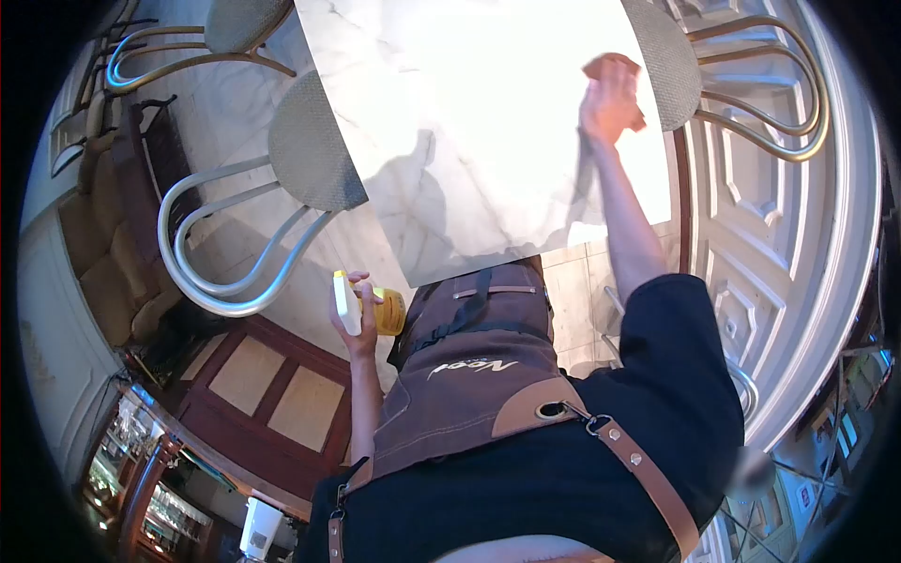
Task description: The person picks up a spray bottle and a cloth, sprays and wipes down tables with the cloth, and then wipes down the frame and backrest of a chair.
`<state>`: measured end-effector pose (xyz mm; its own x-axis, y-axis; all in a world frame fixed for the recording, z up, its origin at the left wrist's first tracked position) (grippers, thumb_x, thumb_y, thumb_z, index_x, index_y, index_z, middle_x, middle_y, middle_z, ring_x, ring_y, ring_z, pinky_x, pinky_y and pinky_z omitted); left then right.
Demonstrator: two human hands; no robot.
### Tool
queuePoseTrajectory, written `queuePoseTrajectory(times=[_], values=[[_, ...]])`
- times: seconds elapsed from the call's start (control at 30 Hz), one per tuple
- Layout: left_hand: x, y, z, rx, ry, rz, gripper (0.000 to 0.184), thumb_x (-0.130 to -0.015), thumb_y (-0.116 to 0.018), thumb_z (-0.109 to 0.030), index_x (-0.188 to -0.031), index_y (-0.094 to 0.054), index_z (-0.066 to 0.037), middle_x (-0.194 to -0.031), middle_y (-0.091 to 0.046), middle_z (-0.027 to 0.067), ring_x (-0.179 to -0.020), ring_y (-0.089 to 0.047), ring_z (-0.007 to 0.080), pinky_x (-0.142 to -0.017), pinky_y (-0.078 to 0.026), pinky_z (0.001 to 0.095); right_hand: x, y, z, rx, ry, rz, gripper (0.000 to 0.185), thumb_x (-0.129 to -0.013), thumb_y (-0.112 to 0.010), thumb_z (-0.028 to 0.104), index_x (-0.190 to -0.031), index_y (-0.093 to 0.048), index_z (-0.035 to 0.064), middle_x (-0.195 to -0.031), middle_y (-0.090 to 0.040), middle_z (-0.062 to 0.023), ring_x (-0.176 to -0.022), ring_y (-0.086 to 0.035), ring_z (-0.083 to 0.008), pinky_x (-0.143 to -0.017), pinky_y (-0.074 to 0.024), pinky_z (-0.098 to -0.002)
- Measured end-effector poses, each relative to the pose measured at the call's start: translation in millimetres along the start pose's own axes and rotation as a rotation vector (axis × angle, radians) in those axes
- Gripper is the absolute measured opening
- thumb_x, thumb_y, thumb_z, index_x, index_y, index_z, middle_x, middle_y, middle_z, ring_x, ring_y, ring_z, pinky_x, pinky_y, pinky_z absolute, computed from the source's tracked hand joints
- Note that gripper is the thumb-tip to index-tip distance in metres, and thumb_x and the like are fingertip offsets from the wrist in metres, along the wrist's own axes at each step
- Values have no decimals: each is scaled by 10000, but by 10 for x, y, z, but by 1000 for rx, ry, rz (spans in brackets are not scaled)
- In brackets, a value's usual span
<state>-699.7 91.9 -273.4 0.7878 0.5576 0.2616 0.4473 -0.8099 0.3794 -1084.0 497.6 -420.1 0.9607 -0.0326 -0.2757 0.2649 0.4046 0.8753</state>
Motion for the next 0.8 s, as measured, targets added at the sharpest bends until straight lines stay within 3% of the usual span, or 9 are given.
queuePoseTrajectory(times=[0.13, 0.2, 0.23, 0.27, 0.33, 0.57, 0.6, 0.67, 0.8], values=[[1, -89, -144, -14, 17, -30, 191, -952, -630, -8, -1125, -552, 18, -1109, -656, 132, -681, -644, 129, -649, -530, 260, 406, -1025, 1492, -661, 19, 197, 278, -1005, -419, 175, -1232, -525, 55, -1239, -540, -128, -1225, -503, -252, -1020, -397, -433], [-23, -152, -211, -13, -13, -17, 193, -951, -628, -5, -1127, -552, 19, -1106, -660, 138, -683, -647, 131, -645, -531, 259, 851, -661, 2541, 173, 304, 508, 311, -916, -485, 98, -1218, -556, 75, -1095, -567, -99, -1014, -574, -278, -826, -446, -529], [-36, -172, -236, -14, -14, -22, 193, -951, -628, -5, -1127, -552, 19, -1106, -660, 138, -683, -647, 131, -645, -531, 259, 1258, -657, 2763, -511, 505, 21, 292, -890, -507, 104, -1168, -596, 118, -1063, -600, -87, -994, -598, -283, -814, -442, -480], [-44, -204, -259, -13, -12, -13, 194, -950, -630, -6, -1125, -552, 20, -1107, -661, 141, -681, -648, 131, -643, -530, 257, 1465, -544, 3129, -121, 638, 806, 409, -926, -497, 135, -1328, -574, 134, -1288, -606, -72, -1248, -544, -301, -1004, -430, -488], [-57, -240, -271, -8, -6, -2, 194, -950, -632, -7, -1124, -552, 22, -1107, -663, 144, -679, -649, 130, -641, -529, 255, 2371, -546, 3129, -475, 991, 565, 515, -937, -504, 153, -1451, -530, 159, -1562, -456, -51, -1467, -375, -278, -1202, -294, -478], [-28, -261, -235, 16, 8, -22, 185, -946, -636, -4, -1118, -566, 2, -1112, -668, 145, -673, -650, 126, -630, -535, 254, 1198, -40, 1175, -263, 574, 416, 350, -977, -478, 104, -1296, -621, 96, -1399, -573, -135, -1287, -537, -322, -1050, -428, -427], [4, -227, -220, 3, 15, -20, 182, -946, -634, -1, -1116, -569, -3, -1110, -668, 145, -673, -650, 126, -628, -540, 255, 645, -92, 796, 39, 90, 1024, 362, -991, -458, 113, -1320, -610, 95, -1414, -563, -152, -1294, -531, -336, -1068, -419, -437], [59, -167, -212, 4, 19, -49, 183, -944, -634, 4, -1116, -570, -3, -1112, -668, 145, -674, -649, 124, -626, -543, 254, -197, 83, 80, 36, 244, 55, 413, -1018, -464, 224, -1397, -564, 96, -1493, -502, -153, -1384, -438, -361, -1132, -358, -450], [190, -82, -101, -6, 27, -78, 189, -942, -634, 11, -1119, -572, 0, -1116, -668, 148, -684, -648, 120, -621, -552, 252, -1026, -464, 453, 153, 304, -163, 407, -1018, -446, 294, -1327, -587, 70, -1398, -558, -121, -1319, -474, -313, -1086, -377, -428]])
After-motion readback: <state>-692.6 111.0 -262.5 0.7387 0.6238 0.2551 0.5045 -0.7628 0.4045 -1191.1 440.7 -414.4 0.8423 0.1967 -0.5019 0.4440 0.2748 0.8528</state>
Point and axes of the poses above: each hand's wrist, its own x-axis away from the middle knuckle, its own y-axis out of the back of the hand, z = x × y, the point moved 7 cm from there along -x, towards the middle knuckle
